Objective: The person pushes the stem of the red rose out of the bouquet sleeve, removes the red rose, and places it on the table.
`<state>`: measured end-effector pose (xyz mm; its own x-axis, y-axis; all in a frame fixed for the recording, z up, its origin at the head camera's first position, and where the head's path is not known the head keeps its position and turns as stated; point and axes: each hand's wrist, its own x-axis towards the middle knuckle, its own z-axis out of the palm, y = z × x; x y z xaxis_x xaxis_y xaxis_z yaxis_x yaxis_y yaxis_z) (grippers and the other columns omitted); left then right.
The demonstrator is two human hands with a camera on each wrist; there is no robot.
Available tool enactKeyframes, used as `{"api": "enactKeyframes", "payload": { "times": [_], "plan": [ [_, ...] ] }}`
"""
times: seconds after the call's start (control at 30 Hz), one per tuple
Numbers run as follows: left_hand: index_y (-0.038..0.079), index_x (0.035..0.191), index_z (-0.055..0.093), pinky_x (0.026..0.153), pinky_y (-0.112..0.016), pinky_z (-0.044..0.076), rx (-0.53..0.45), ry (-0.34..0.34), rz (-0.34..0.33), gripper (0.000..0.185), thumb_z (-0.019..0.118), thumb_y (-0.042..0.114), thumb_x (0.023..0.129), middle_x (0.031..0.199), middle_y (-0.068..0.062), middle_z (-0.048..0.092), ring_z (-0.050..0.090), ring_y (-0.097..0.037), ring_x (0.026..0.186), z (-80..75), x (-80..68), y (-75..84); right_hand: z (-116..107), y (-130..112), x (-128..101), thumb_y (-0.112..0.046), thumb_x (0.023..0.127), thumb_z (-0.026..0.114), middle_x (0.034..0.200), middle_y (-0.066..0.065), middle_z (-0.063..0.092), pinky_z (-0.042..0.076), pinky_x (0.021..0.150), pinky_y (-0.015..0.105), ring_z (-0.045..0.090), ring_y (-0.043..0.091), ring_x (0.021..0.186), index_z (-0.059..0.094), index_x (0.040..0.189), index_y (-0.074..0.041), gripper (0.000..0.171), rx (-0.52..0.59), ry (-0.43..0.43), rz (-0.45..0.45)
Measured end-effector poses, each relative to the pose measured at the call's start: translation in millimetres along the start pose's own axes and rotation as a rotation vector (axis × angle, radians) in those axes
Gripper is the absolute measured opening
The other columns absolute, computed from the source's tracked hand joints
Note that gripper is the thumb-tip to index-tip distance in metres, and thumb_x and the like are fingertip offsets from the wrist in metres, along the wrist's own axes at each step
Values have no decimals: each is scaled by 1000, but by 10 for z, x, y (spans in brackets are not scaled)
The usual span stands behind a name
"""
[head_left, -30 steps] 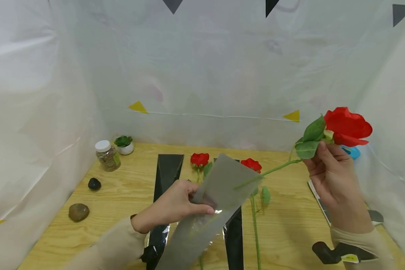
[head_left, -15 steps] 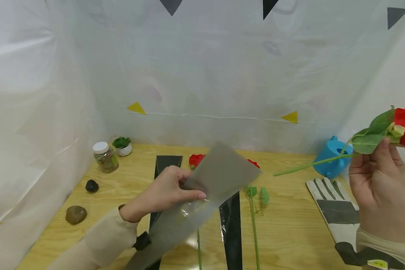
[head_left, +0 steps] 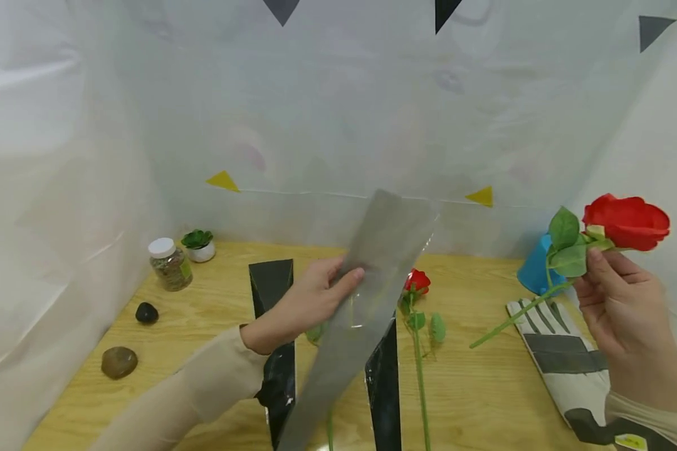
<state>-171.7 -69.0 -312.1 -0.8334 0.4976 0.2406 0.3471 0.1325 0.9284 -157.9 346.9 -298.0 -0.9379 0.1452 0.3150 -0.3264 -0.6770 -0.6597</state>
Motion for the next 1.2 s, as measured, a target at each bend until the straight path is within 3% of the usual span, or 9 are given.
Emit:
{"api": "enactKeyframes", "payload": {
  "times": [0.2,0.33,0.47,0.67,0.83,0.9,1.0,1.1,1.2],
  "plan": [
    [11,140,47,69,-32,53,-605,-60,-243,33,40,23,109,108,-14,61,64,-20,83,405,233,162,-86,25,67,7,99,49,104,16,68,55,73,30,71,26,83,64,116,13,23,-109,-5,74],
    [13,138,43,62,-32,51,-803,-90,-285,30,34,18,110,108,-13,57,60,-21,78,839,350,103,-181,18,136,6,98,51,103,17,70,55,72,30,72,26,82,67,114,11,23,-128,20,111],
    [19,137,43,62,-35,51,-784,-73,-289,30,31,13,110,111,-11,57,60,-23,81,1275,501,-119,-367,16,245,8,98,51,95,16,71,56,68,31,71,25,75,70,106,12,20,-180,9,169],
    [11,124,46,69,-42,52,-691,4,-331,20,33,11,109,104,-9,58,63,-27,88,1696,768,-492,-809,61,361,6,99,53,98,6,73,56,71,28,71,18,77,75,98,2,23,-469,-27,315],
    [7,125,47,74,-39,49,-611,89,-389,21,39,4,105,103,-9,55,58,-22,89,1823,908,-691,-1135,130,373,-8,100,60,96,-6,71,55,72,26,70,12,83,76,102,-5,16,-882,-102,436],
    [5,126,46,71,-36,45,-588,108,-404,27,41,-3,101,103,-8,53,53,-20,84,1839,958,-747,-1198,180,364,-18,99,63,96,-6,70,55,72,26,70,12,82,72,110,0,23,-1119,-157,475],
    [1,124,44,74,-39,46,-613,103,-399,35,40,-14,93,107,-12,52,52,-22,84,1845,1046,-807,-1241,283,341,-24,98,65,97,2,71,56,72,28,70,16,81,63,119,13,42,-1342,-231,521],
    [0,132,40,81,-46,48,-649,66,-398,47,40,-19,89,116,-15,49,54,-26,91,1842,1120,-847,-1253,387,314,-22,97,67,98,14,70,56,71,31,70,20,79,61,118,17,45,-1421,-282,535],
    [-2,123,44,84,-50,49,-623,20,-418,38,42,-21,90,115,-19,52,59,-32,95,1868,1177,-890,-1263,480,280,-22,95,70,99,16,71,57,69,31,71,22,78,63,115,16,44,-1462,-292,548]
  ]
}}
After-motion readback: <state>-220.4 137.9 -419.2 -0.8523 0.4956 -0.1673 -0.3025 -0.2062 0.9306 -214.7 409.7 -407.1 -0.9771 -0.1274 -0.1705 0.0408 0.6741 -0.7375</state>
